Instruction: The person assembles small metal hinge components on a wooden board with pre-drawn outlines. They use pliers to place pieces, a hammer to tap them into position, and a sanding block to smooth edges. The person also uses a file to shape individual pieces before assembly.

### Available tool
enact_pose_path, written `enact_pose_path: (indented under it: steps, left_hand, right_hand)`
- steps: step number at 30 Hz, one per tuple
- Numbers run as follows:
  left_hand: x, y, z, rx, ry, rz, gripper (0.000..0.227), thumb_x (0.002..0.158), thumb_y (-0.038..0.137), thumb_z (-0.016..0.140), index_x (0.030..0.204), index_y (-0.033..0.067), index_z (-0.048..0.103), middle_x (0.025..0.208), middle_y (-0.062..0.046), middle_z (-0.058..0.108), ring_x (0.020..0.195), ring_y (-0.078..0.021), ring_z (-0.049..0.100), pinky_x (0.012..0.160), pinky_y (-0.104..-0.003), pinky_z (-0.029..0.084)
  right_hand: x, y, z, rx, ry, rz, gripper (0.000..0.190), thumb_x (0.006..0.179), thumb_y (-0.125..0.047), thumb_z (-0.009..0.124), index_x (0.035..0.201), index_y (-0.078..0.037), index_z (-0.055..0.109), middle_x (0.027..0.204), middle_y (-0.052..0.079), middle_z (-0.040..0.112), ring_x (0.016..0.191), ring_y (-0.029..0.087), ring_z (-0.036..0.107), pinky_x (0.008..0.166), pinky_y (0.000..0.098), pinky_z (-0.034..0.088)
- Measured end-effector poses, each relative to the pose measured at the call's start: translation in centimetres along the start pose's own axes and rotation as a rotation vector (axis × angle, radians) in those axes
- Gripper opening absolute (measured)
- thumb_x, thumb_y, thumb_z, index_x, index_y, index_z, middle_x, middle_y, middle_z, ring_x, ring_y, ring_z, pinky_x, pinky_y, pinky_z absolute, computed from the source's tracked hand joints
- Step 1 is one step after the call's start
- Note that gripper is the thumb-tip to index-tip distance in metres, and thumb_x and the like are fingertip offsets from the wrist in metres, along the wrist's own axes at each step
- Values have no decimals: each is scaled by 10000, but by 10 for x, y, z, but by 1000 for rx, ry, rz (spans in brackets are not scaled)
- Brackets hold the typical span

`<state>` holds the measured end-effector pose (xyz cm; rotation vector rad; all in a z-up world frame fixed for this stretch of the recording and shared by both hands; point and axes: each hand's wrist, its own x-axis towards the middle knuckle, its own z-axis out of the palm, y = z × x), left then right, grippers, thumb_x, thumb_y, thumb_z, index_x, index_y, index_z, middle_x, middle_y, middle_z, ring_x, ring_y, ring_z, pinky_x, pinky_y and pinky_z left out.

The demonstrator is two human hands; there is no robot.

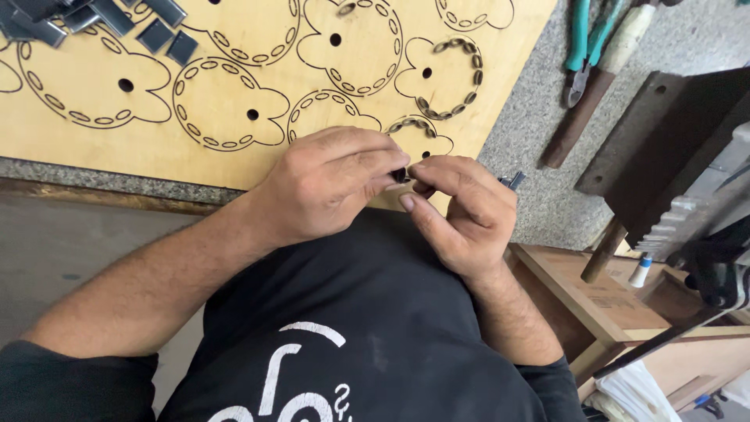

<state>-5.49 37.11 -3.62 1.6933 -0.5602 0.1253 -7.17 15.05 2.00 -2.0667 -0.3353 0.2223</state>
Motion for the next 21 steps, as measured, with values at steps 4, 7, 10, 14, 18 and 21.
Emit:
enact_pose_path:
  steps: [4, 7, 10, 14, 18, 21]
  left_hand:
    - [-2, -2, -3, -17, 27, -70, 252, 894, -14, 815, 1120, -26, 704, 1098, -150, 704, 928, -253, 732, 790, -325, 616]
    - [-3, -2, -5, -60, 27, -136, 248, 909, -21, 819, 1125, -41, 698, 1089, -149, 707, 893, -226, 739, 768, -300, 623]
    - [-4, -4, -7, -43, 53, -137, 260, 905, -15, 826, 1134, -32, 703, 1095, -153, 707, 906, -230, 744, 783, -300, 628]
    - [-4, -7, -8, -46, 48, -133, 275, 918, -30, 814, 1168, -38, 700, 1108, -156, 708, 934, -232, 748, 797, -294, 637]
    - [-2, -10, -7, 38, 70, -68, 301, 880, -33, 833, 1152, -37, 705, 1089, -148, 704, 947, -259, 736, 806, -327, 620]
    - [-2, -11, -6, 73, 78, -51, 317, 866, -38, 838, 1150, -44, 698, 1080, -141, 697, 952, -266, 728, 809, -341, 609]
  right_hand:
    - [4, 2, 0, 25, -12, 19, 265, 879, 44, 813, 1117, 58, 695, 1098, 175, 712, 976, 211, 714, 822, 272, 579]
    - [8, 2, 1, 0, -23, 23, 265, 882, 42, 821, 1116, 56, 698, 1091, 168, 715, 952, 204, 712, 793, 266, 575]
    - [14, 3, 2, 0, -32, 30, 263, 892, 35, 826, 1123, 55, 699, 1089, 160, 717, 914, 189, 712, 772, 264, 576]
    - [21, 4, 3, -17, -53, 6, 255, 903, 33, 826, 1126, 48, 702, 1076, 151, 716, 906, 186, 719, 764, 259, 578]
    - [27, 4, 4, -25, -67, -48, 264, 907, 12, 839, 1128, 38, 698, 1092, 156, 718, 905, 191, 722, 786, 267, 580]
    - [33, 4, 4, -49, -74, -68, 281, 905, -13, 860, 1133, 34, 702, 1095, 155, 720, 925, 199, 719, 798, 277, 583]
